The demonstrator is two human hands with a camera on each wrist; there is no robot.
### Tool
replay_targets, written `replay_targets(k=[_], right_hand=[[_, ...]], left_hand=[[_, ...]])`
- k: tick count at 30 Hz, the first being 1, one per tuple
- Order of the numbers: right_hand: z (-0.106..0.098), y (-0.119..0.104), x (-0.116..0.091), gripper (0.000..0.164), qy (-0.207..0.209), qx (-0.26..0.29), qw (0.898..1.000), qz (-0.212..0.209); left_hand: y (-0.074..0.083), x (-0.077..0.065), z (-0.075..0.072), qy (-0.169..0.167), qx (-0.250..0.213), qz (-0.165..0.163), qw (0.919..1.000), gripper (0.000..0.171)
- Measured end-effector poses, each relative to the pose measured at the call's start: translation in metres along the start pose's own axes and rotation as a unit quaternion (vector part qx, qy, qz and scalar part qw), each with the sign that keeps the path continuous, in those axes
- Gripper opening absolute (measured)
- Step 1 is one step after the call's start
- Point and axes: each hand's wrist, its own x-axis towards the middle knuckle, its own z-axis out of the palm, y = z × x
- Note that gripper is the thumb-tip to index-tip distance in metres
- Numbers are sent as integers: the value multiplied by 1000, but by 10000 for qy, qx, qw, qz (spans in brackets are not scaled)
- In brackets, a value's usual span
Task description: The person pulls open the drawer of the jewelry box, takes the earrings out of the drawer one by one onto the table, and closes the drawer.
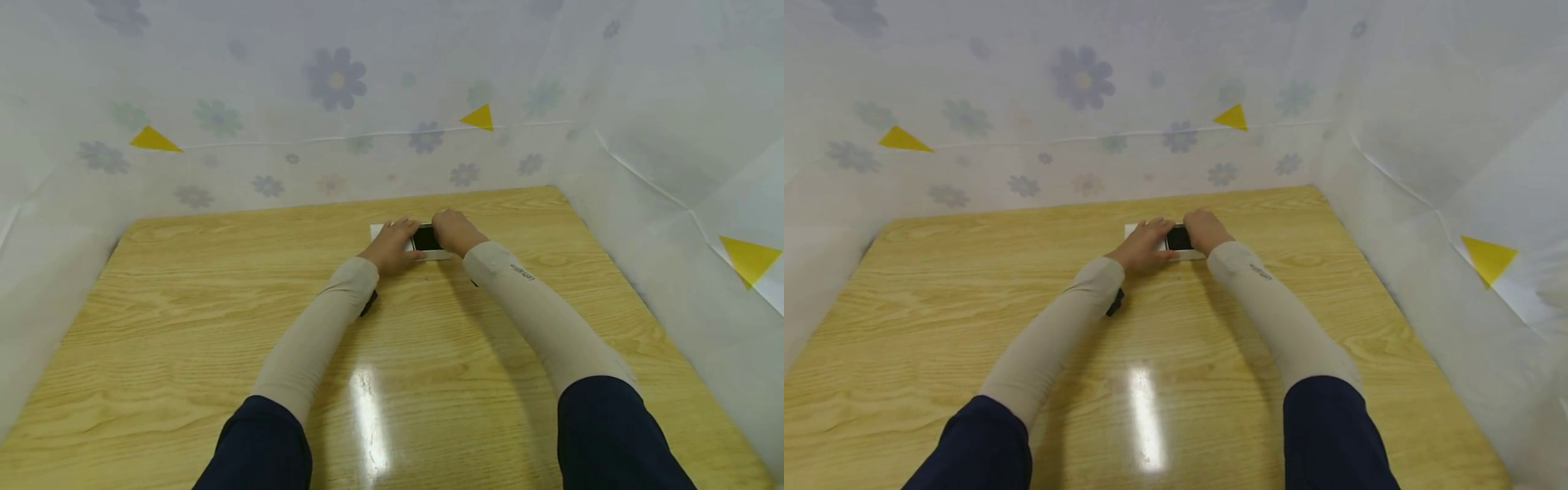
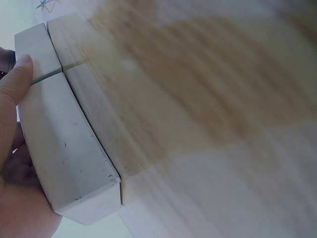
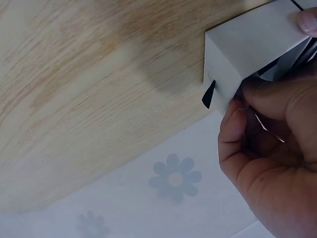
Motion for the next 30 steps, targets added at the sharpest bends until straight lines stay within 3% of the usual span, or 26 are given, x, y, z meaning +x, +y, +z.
replay_targets(k=[19, 26, 30], right_hand=[[1, -4, -6, 11, -178, -142, 9997, 34], [2, -3, -11, 10, 44, 24, 9999, -92], [0, -6, -18, 32, 148, 459, 9986, -224]], left_hand=[[-2, -1, 0, -70, -21, 29, 10000, 77], [-1, -2, 0, -95, -78, 9, 9999, 77], [-1, -2, 0, -95, -140, -12, 9999, 78]])
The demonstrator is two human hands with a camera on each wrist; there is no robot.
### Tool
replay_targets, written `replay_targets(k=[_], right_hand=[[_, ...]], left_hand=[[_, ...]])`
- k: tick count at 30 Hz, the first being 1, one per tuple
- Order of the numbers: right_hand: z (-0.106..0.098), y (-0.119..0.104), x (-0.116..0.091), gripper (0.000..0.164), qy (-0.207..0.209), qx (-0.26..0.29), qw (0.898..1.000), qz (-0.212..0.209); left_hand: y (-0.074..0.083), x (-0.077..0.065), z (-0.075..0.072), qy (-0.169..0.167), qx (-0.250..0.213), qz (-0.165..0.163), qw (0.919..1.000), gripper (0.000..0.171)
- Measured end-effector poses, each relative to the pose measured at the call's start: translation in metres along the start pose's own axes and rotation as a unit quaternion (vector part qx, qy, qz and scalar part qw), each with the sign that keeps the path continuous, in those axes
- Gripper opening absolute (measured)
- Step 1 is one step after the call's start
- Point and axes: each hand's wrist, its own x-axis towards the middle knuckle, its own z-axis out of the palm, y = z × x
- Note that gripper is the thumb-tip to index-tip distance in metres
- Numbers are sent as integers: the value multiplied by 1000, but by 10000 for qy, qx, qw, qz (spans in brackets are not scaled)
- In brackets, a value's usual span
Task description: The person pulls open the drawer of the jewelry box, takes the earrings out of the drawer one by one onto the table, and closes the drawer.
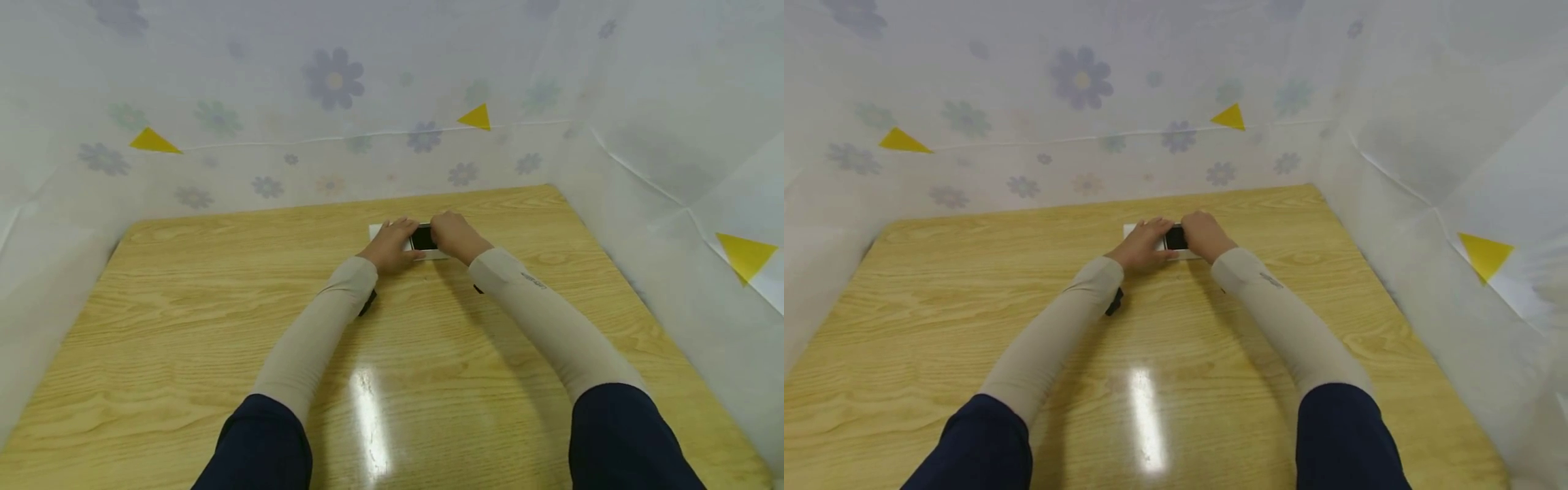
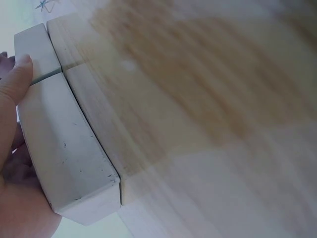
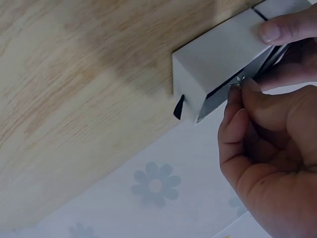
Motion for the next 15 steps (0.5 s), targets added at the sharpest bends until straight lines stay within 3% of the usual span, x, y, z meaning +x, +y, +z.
replay_targets(k=[4, 6, 10, 15], right_hand=[[-1, -3, -8, 45, 34, 315, 9995, -92], [0, -4, -14, 38, 162, 363, 9991, -117], [3, -4, -27, 7, 432, 487, 9977, -210], [4, -3, -40, 12, 609, 929, 9934, -293]], left_hand=[[0, 1, 1, 25, 16, -2, 10000, 77], [-1, 2, 2, 19, 52, 15, 10000, 77], [-2, 3, 4, 14, 155, 28, 9999, 78], [-3, 3, 3, 45, 236, 34, 9997, 77]])
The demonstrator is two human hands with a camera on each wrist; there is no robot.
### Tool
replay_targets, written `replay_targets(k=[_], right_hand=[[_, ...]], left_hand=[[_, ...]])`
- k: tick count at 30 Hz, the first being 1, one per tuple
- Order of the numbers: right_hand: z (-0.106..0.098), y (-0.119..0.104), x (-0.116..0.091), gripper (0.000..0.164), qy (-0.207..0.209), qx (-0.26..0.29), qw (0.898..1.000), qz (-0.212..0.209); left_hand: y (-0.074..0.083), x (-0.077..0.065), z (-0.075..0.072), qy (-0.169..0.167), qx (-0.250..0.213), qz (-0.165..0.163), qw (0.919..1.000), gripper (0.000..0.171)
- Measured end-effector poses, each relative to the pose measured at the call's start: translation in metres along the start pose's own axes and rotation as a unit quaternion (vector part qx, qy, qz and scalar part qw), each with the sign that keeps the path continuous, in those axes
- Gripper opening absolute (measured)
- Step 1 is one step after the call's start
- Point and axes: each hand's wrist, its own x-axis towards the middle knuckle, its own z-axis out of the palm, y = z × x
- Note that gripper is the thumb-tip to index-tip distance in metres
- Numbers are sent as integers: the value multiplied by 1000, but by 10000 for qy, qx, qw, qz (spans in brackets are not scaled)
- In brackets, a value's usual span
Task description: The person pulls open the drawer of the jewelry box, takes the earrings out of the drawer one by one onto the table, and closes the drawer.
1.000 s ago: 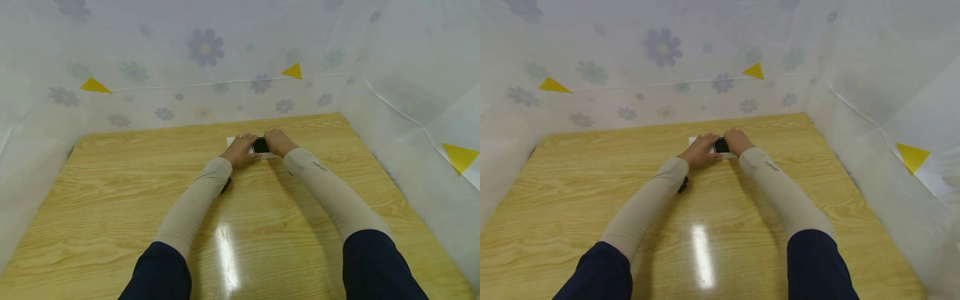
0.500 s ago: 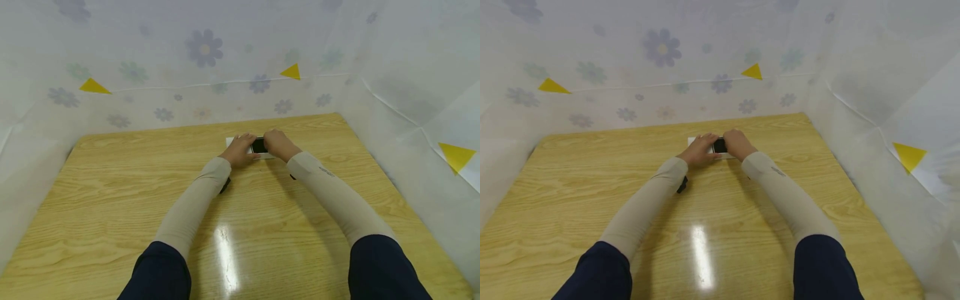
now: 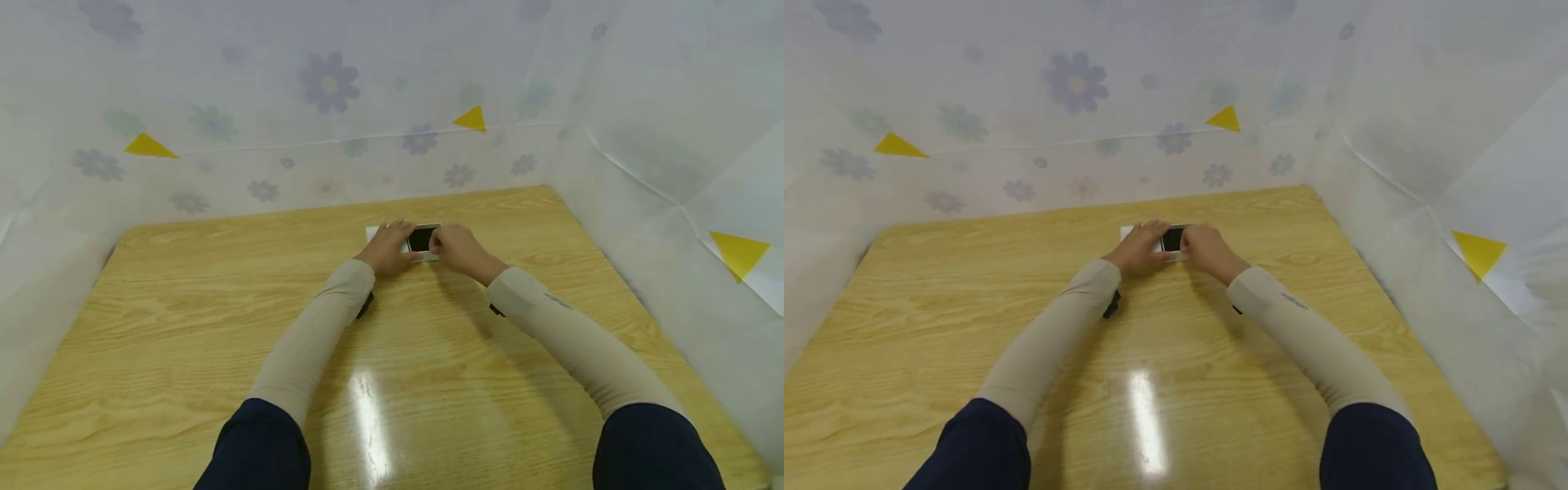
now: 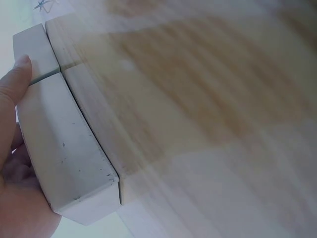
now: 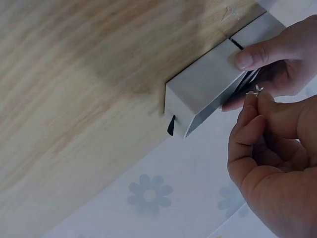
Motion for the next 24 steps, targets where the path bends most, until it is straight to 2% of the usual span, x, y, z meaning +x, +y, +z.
replay_targets(k=[4, 9, 24], right_hand=[[3, 2, -7, 10, 41, 260, 9996, -56], [13, 8, -12, 10, 23, 338, 9993, -175], [39, 11, -9, 12, -309, 354, 9984, -302]], left_hand=[[0, -1, -1, -10, 13, -29, 10000, 77], [2, -2, -1, 24, 54, -19, 10000, 77], [3, -1, -1, 81, 64, 31, 9999, 76]])
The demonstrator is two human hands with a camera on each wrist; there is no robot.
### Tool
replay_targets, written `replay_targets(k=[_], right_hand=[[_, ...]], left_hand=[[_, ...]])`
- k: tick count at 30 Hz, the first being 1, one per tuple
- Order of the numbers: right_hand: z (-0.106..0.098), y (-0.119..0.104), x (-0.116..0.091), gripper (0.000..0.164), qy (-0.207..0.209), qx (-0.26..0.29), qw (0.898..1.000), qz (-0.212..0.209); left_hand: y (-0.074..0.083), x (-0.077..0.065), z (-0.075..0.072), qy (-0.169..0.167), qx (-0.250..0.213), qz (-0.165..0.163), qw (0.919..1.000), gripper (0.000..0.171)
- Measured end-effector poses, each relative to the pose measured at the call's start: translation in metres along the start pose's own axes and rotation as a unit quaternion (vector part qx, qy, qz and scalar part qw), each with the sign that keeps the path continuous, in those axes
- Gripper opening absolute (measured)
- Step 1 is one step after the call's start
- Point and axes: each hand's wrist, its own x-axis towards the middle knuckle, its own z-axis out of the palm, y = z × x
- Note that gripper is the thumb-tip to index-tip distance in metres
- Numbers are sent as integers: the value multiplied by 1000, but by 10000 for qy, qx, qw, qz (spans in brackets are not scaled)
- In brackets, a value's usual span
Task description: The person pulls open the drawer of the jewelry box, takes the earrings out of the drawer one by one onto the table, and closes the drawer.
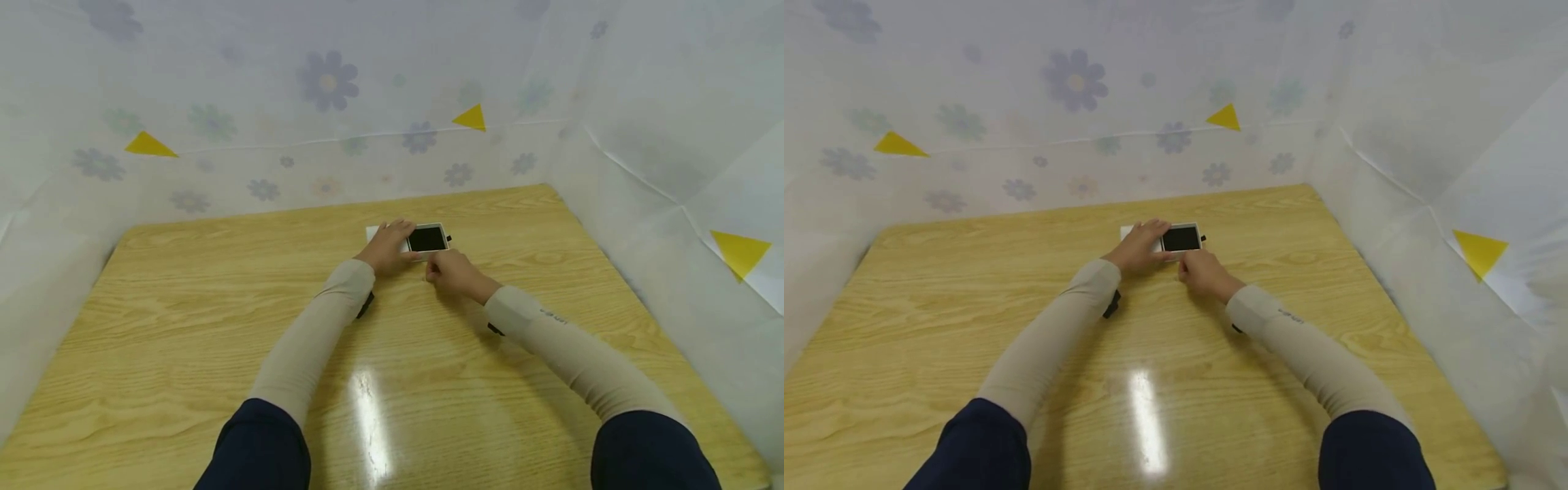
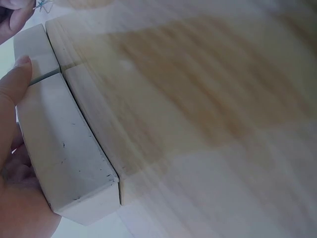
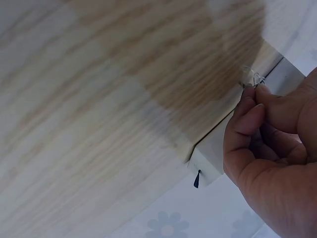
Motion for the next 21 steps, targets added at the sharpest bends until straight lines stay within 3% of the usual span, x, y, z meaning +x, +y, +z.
replay_targets(k=[21], right_hand=[[1, -3, 0, 10, -25, -105, 9998, 153]], left_hand=[[-2, 2, 0, -64, -25, -34, 10000, 78]])
